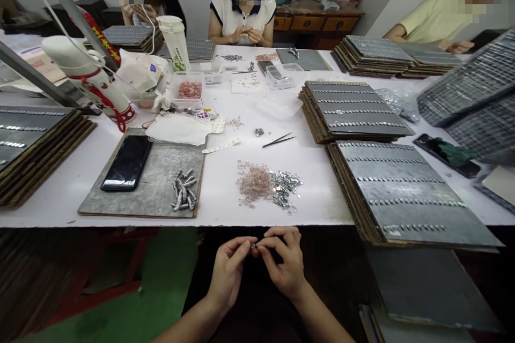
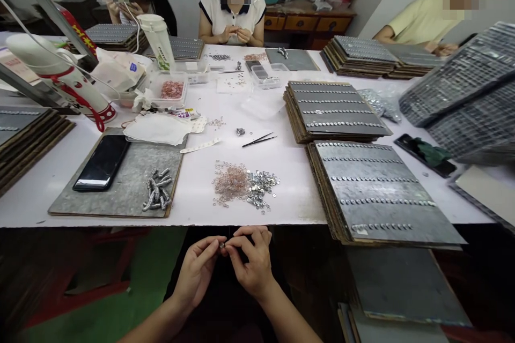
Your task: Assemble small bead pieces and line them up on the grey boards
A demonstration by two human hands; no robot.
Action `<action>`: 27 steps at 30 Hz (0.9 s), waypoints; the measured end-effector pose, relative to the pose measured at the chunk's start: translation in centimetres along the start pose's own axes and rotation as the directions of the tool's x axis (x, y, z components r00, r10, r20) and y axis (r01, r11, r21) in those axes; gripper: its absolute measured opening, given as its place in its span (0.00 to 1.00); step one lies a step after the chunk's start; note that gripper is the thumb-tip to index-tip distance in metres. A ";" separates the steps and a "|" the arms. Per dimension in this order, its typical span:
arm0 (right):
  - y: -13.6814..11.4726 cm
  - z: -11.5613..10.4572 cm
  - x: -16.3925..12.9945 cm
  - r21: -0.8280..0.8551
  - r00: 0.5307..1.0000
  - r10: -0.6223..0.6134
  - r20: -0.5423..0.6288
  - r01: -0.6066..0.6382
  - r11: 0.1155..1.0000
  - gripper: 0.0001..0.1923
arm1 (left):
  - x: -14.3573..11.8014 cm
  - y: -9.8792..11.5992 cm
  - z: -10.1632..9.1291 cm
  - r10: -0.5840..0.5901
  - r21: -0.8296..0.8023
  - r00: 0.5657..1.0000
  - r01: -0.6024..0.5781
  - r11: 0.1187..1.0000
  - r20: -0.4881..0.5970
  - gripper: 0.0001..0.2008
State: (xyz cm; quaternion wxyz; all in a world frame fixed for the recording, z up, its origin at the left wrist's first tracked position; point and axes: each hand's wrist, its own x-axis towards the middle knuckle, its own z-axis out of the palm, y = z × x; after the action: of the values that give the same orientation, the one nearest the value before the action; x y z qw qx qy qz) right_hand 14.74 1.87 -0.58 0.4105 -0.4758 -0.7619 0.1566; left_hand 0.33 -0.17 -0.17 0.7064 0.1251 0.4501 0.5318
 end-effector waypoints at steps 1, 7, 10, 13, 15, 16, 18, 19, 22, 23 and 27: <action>0.0 0.0 0.0 -0.011 1.000 -0.003 0.001 0.003 1.000 0.06 | 0.0 0.0 0.0 -0.004 -0.002 1.000 0.004 1.000 -0.002 0.11; -0.1 0.2 0.2 -0.027 1.000 0.004 0.008 -0.004 1.000 0.05 | -0.1 0.1 -0.3 0.001 0.010 1.000 -0.001 1.000 -0.009 0.10; -0.1 0.4 0.3 -0.030 1.000 0.006 0.004 -0.006 1.000 0.05 | -0.1 0.1 -0.4 0.005 0.016 1.000 -0.005 1.000 -0.014 0.10; -0.1 0.6 0.2 -0.036 1.000 0.009 0.012 -0.008 0.999 0.05 | 0.0 0.2 -0.4 0.012 0.017 1.000 -0.012 1.000 -0.026 0.09; -0.1 0.6 0.2 -0.043 1.000 0.016 0.023 -0.015 0.999 0.04 | 0.1 0.3 -0.4 0.016 0.017 0.999 -0.015 1.000 -0.030 0.10; -0.1 0.6 0.1 -0.051 0.999 0.019 0.028 -0.018 0.999 0.04 | 0.1 0.3 -0.4 0.018 0.020 0.999 -0.017 1.000 -0.031 0.10; 0.1 0.5 0.0 -0.073 0.999 0.022 0.030 -0.020 0.997 0.04 | 0.2 0.3 -0.5 0.022 0.031 0.999 -0.021 0.999 -0.035 0.10; 0.3 0.4 -0.1 -0.087 0.999 0.022 0.024 -0.019 0.996 0.04 | 0.2 0.3 -0.5 0.024 0.037 0.999 -0.023 0.999 -0.038 0.10; 1.4 -0.5 0.0 -0.155 0.999 0.026 -0.041 -0.032 0.987 0.05 | 0.3 0.1 -0.8 0.031 0.056 0.998 -0.028 0.998 -0.057 0.11; 1.9 -0.9 0.0 -0.191 0.996 0.036 -0.079 -0.050 0.980 0.05 | 0.4 0.1 -0.9 0.032 0.060 0.997 -0.028 0.998 -0.065 0.12; 4.0 -2.5 0.2 -0.357 0.970 0.050 -0.239 -0.136 0.924 0.07 | 0.6 -0.1 -1.1 0.032 0.075 0.997 -0.026 0.997 -0.070 0.13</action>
State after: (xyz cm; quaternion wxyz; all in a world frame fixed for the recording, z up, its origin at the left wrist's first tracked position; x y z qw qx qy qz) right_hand 19.06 3.69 -1.48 0.3891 -0.5954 -0.7025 -0.0257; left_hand -0.48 -0.05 -1.16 0.6771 0.1388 0.4924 0.5290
